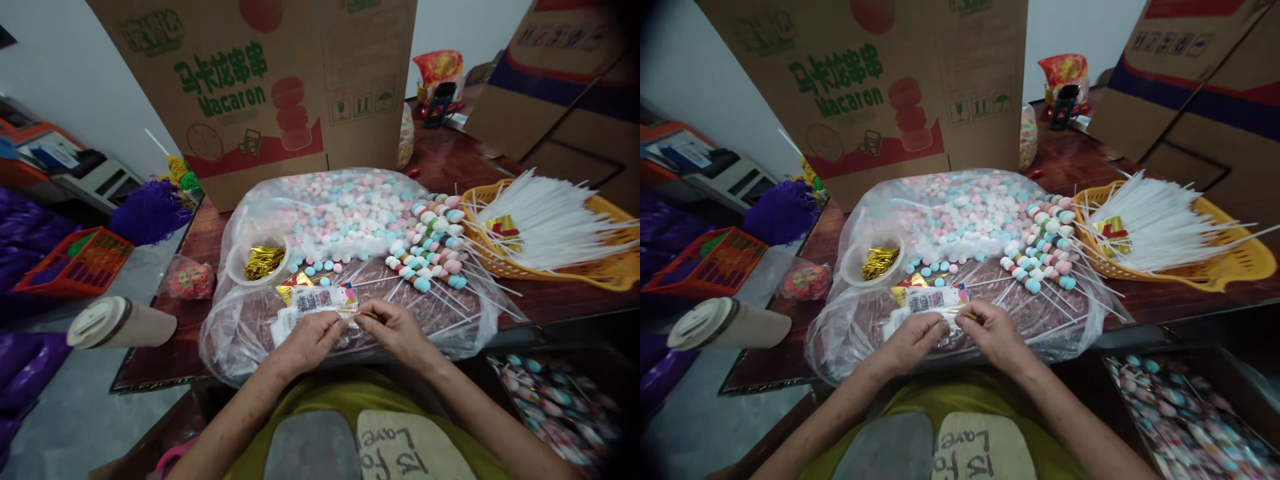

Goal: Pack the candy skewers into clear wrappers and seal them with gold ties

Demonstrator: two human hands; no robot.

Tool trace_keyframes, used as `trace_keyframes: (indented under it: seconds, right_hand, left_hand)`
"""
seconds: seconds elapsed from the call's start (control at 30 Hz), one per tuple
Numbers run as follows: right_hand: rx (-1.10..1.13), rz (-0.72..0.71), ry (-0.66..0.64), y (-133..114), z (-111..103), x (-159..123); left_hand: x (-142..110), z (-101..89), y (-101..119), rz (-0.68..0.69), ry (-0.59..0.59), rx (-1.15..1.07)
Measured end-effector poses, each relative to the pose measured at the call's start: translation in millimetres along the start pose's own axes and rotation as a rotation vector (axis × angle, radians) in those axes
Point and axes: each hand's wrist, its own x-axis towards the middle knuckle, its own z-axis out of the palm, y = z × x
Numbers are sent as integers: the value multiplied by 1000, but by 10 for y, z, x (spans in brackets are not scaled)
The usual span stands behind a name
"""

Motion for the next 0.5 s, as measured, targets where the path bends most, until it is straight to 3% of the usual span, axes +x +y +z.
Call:
trace_keyframes:
  seconds: [0.1,0.17,0.33,0.43,0.5]
  right_hand:
    - [-234,-49,115,59,107,-18]
    - [-358,-38,196,103,55,-13]
    - [-554,24,462,298,-593,4]
    - [-993,-16,466,471,-936,-42]
    - [-1136,-69,407,516,-1029,-98]
  left_hand:
    - [-27,40,-26,-29,125,-70]
    - [-53,73,-47,-4,176,-45]
    - [-108,21,-101,125,380,3]
    - [-137,-76,-158,305,517,4]
    - [-156,-134,-194,392,561,27]
